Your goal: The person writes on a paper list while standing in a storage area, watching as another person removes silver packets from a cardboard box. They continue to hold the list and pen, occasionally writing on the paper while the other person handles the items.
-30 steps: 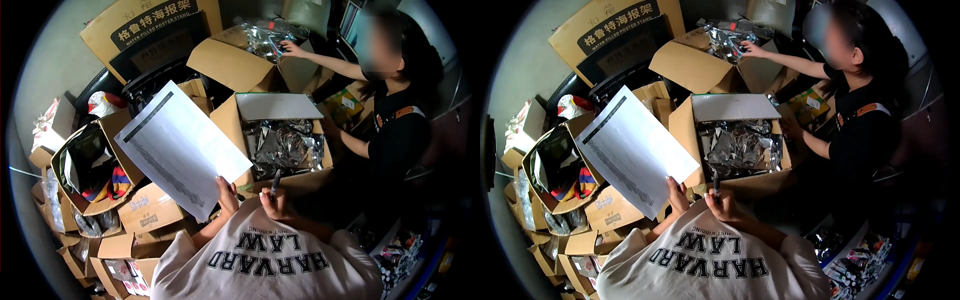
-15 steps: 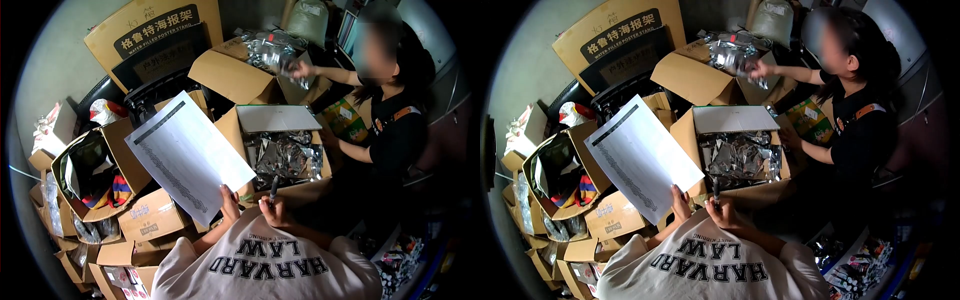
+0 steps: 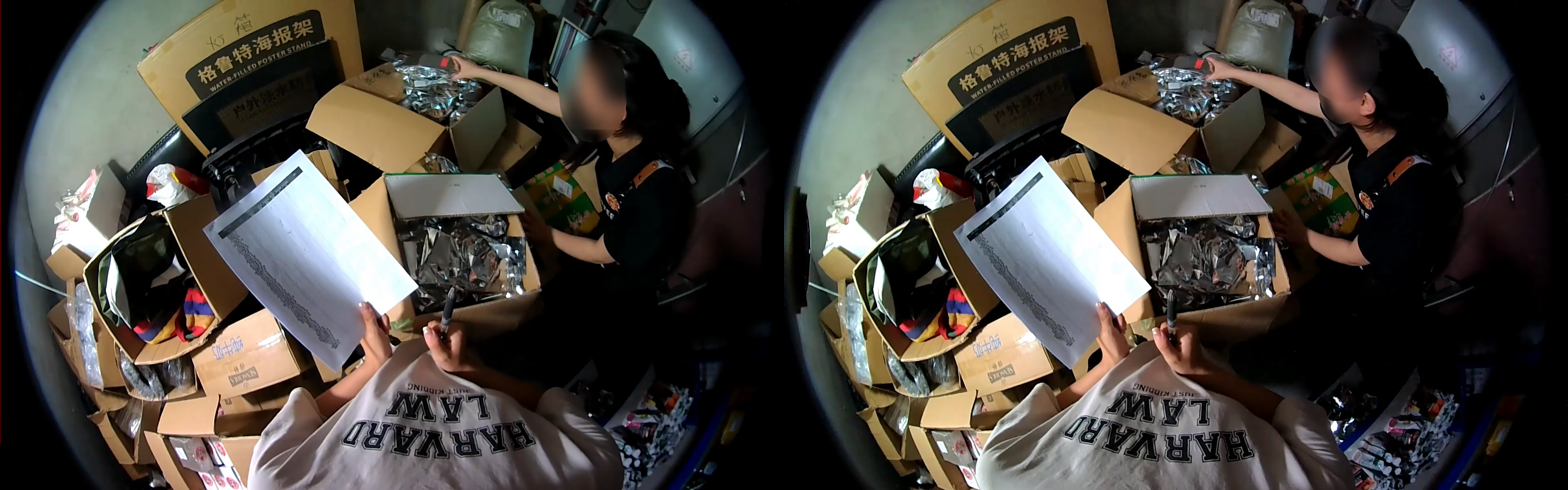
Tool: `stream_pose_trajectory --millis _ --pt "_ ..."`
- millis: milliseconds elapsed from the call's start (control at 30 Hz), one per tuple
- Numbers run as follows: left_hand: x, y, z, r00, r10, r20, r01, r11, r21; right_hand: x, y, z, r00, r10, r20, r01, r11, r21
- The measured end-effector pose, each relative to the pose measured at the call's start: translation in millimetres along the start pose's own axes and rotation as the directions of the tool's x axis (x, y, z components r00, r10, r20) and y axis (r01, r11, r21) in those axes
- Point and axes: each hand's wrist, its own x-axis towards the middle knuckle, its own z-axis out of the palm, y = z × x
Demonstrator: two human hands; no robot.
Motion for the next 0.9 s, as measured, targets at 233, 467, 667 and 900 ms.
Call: stream_pose_trajectory --millis 233,467,667,900 --pt "0 -2 -1 1.000 -0.017 -0.017 0.017 0.999 -0.040 -4 10 1 0.999 -0.001 -0.037 0.001 1.000 0.010" --pt "0 -2 -2 1.000 0.012 0.005 -0.012 0.996 -0.083 -4 19 -2 1.000 -0.004 0.009 0.004 1.000 0.013" --pt "-1 -2 -2 1.000 -0.023 -0.012 0.022 0.994 -0.103 -7 17 1 1.000 -0.004 0.000 0.004 0.999 0.052" --pt "-4 7 1 1.000 -0.004 -0.009 0.003 0.996 -0.090 -7 19 0 1.000 -0.027 -0.013 0.027 0.999 -0.023"
